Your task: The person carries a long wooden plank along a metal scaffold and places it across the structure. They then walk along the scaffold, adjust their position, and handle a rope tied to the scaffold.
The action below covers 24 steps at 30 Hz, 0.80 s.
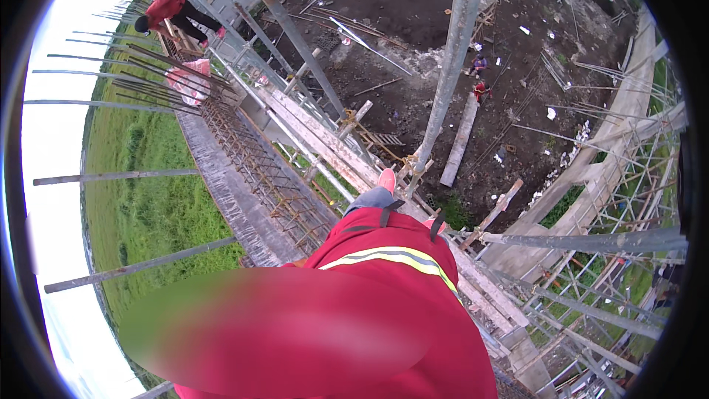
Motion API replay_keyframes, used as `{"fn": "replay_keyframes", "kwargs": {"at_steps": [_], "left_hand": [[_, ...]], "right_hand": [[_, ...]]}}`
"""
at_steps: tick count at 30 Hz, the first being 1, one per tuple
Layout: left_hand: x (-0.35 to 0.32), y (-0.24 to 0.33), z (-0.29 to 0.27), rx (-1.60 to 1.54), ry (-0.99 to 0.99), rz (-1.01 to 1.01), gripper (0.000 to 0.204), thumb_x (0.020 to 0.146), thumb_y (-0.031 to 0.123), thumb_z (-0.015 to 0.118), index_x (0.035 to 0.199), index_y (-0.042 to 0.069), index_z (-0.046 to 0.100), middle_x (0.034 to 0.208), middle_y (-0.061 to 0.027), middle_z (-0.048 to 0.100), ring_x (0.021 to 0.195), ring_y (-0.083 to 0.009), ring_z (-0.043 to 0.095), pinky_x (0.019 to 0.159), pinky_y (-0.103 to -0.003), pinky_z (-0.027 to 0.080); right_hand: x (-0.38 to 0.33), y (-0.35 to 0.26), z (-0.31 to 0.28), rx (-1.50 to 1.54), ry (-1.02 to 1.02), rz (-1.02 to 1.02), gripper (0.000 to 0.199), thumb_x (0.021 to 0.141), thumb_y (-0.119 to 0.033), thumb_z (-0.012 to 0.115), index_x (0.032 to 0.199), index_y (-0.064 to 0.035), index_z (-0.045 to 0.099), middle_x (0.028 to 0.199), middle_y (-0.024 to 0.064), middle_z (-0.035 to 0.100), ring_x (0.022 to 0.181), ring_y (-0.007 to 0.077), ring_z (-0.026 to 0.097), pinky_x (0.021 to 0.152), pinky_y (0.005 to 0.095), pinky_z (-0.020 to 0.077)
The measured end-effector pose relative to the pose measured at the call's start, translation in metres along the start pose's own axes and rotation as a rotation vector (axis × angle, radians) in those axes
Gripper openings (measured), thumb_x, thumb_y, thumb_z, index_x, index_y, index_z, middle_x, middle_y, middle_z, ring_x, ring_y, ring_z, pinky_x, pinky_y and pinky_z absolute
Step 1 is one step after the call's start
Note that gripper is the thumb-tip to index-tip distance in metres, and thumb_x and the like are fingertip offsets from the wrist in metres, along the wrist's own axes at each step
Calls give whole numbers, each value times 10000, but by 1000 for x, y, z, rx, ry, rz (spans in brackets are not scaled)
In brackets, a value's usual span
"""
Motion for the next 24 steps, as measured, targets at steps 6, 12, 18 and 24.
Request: {"fn": "replay_keyframes", "kwargs": {"at_steps": [6, 12, 18, 24], "left_hand": [[18, 1, 30, -74, -2, 104, 572, 837, 393, 618, 1271, 28, 547, 1200, -185, 627, 1076, -298, 590, 948, -391, 443], [20, -1, 29, -125, -8, 142, 567, 837, 391, 621, 1266, 25, 553, 1192, -183, 631, 1069, -294, 592, 944, -391, 445], [19, 2, 23, -147, -32, 149, 563, 837, 388, 623, 1260, 23, 558, 1185, -181, 636, 1062, -290, 595, 941, -391, 448], [24, 3, 18, -154, -64, 187, 558, 837, 385, 626, 1254, 20, 563, 1177, -179, 641, 1054, -287, 597, 937, -391, 450]], "right_hand": [[23, -22, 4, -137, -129, -1, 523, 783, -337, 675, 1182, -11, 583, 1119, 205, 588, 1031, 304, 569, 881, 363, 441], [35, -25, 13, -191, -186, 10, 470, 774, -301, 684, 1132, -5, 614, 1029, 197, 619, 941, 283, 600, 820, 359, 462], [33, -11, 12, -239, -209, 30, 418, 765, -266, 694, 1082, 2, 646, 939, 189, 650, 851, 262, 632, 759, 354, 482], [7, 4, -54, -459, -115, 122, 366, 755, -230, 703, 1032, 8, 677, 848, 181, 681, 760, 242, 663, 698, 350, 502]]}}
Point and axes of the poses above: each hand's wrist, its own x-axis towards the middle knuckle, its own z-axis out of the palm, y = z × x, the point moved 8 cm from there along x, towards the middle knuckle
